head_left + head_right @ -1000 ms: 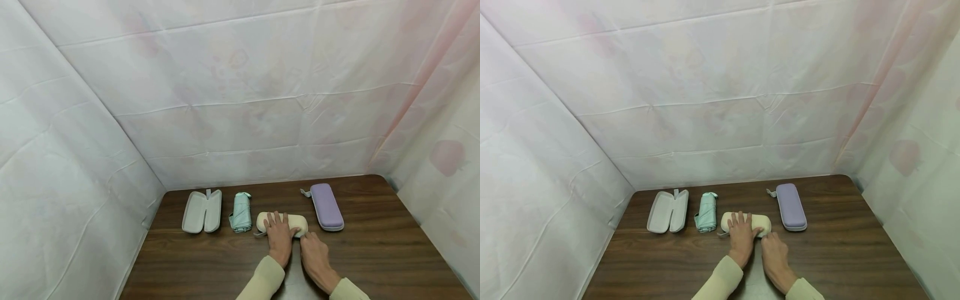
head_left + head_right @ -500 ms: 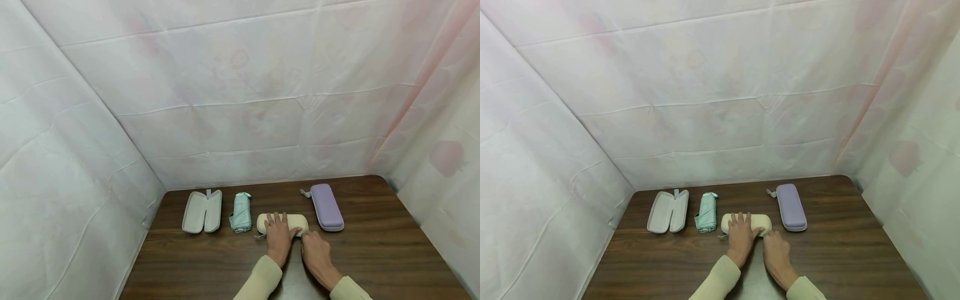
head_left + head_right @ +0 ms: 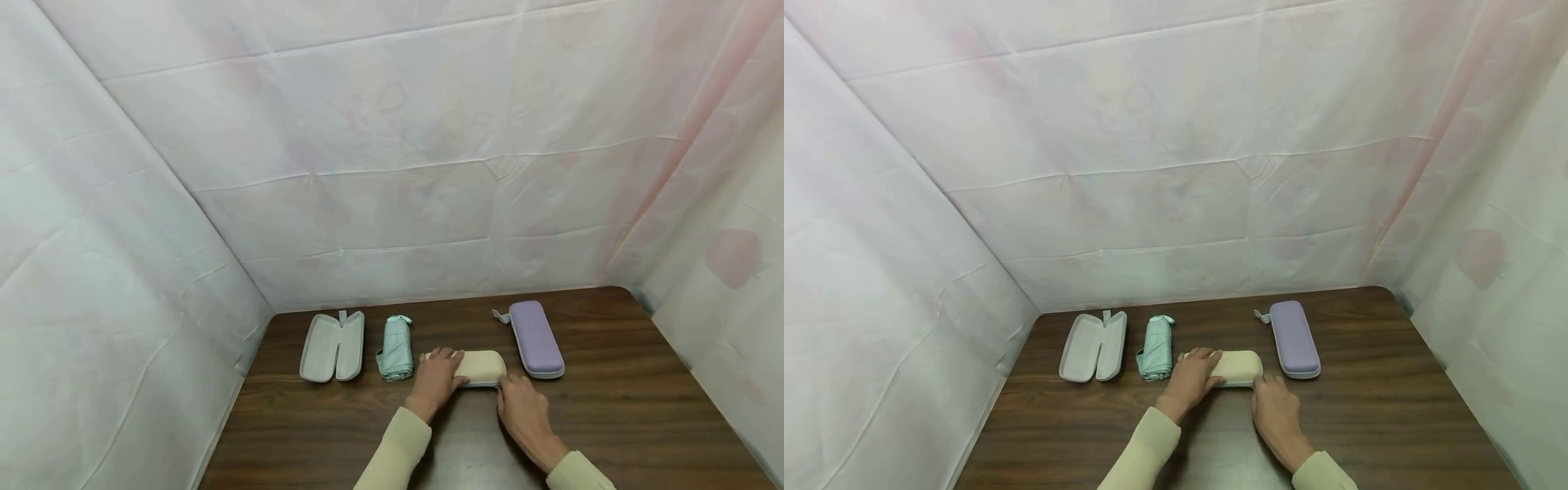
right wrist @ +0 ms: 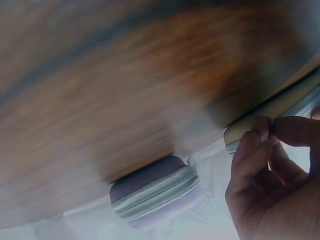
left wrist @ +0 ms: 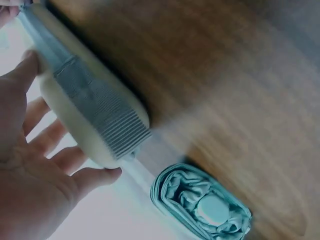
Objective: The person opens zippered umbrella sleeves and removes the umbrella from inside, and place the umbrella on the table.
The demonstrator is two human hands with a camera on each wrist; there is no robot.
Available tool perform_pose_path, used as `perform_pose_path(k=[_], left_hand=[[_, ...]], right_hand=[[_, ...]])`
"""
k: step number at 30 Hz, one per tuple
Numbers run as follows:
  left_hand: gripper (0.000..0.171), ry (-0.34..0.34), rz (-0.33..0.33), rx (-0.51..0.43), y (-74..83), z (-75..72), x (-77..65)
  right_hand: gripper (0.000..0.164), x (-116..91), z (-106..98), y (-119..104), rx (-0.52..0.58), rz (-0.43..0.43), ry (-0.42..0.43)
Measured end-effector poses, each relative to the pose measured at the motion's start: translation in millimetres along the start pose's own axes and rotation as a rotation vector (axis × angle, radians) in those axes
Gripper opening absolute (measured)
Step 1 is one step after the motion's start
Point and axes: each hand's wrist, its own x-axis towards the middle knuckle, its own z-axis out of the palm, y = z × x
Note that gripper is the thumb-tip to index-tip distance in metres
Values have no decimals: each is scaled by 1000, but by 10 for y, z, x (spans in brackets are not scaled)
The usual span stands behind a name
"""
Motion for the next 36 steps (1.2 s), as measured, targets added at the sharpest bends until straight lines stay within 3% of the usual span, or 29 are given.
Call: perform_pose_path(k=[10,21,36], left_hand=[[58,55,-137,-46,163,2,-30],[60,85,-260,55,367,68,-61],[62,132,-322,120,451,144,-25]], right_hand=[[14,16,25,56,-20,-34,37],[18,44,8,61,-66,-37,-41],[12,43,18,-1,-97,-95,-10]])
